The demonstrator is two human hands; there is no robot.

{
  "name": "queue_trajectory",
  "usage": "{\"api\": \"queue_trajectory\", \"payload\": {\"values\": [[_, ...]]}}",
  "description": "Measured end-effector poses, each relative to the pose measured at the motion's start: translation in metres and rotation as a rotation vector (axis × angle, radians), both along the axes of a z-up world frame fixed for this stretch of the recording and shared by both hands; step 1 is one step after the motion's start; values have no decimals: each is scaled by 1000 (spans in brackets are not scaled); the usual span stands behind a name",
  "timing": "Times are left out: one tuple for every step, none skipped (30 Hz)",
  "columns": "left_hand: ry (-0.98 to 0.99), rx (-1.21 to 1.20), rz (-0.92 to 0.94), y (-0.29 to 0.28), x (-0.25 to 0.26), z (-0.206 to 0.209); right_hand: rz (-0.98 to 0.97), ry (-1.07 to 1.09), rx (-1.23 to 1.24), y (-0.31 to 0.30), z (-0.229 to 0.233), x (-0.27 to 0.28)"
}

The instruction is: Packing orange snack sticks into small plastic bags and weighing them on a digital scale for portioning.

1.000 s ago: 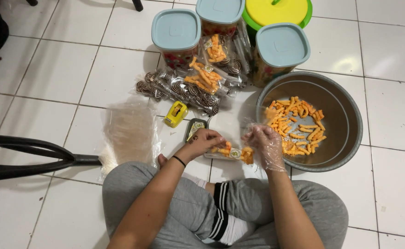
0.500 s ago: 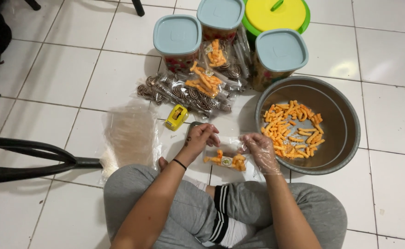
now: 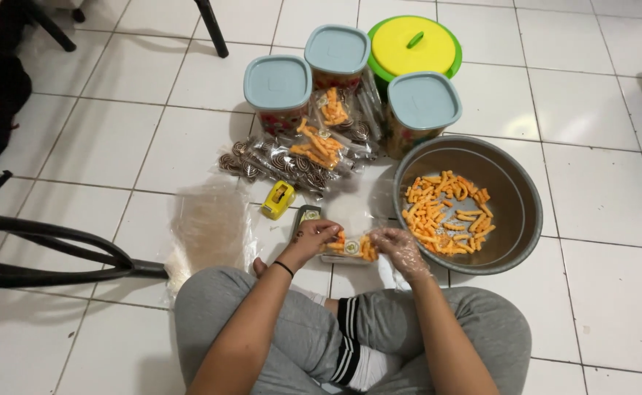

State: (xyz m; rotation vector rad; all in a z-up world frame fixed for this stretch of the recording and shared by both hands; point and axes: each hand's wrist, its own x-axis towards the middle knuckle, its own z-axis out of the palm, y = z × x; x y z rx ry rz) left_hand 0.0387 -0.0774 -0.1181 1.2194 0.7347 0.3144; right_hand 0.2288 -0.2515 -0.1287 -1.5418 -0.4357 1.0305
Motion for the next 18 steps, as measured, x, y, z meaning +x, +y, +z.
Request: {"api": "queue_trajectory", "payload": {"values": [[-3, 5, 2, 1, -1, -4, 2, -3, 5, 0, -2, 0], [-7, 19, -3, 1, -2, -9, -7, 6, -4, -1, -5, -1], [-11, 33, -9, 1, -2, -13, -15, 15, -13, -2, -8, -1], [-15, 37, -13, 2, -2, -16, -19, 11, -9, -2, -3, -3], [-7, 41, -39, 3, -2, -19, -14, 25, 6, -1, 3, -5], [2, 43, -63, 4, -3, -23, -7, 41, 20, -1, 7, -8], [0, 45, -65, 2, -4, -19, -10, 39, 22, -3, 8, -9], [-9, 25, -67, 0, -5, -15, -16, 48, 28, -5, 9, -9], [-18, 5, -70, -2, -5, -11, -21, 58, 33, -6, 11, -10], [-21, 7, -73, -3, -6, -6, -25, 54, 35, -8, 13, -11], [-23, 25, -86, -4, -7, -1, -12, 48, 37, -10, 16, -13], [-25, 42, -99, -5, -8, 3, 0, 41, 39, -12, 18, -14], [-29, 44, -103, -8, -9, 0, -4, 37, 41, -14, 13, -16], [-18, 49, -90, -7, -8, -2, -4, 64, 67, -14, 8, -16], [-7, 53, -77, -7, -7, -5, -5, 91, 93, -13, 3, -16], [-11, 57, -78, -9, -7, -2, -6, 87, 97, -13, 11, -18], [12, 78, -84, -10, -7, 1, -11, 81, 101, -13, 19, -20], [37, 97, -89, -13, -8, 3, -15, 77, 104, -14, 27, -23]]}}
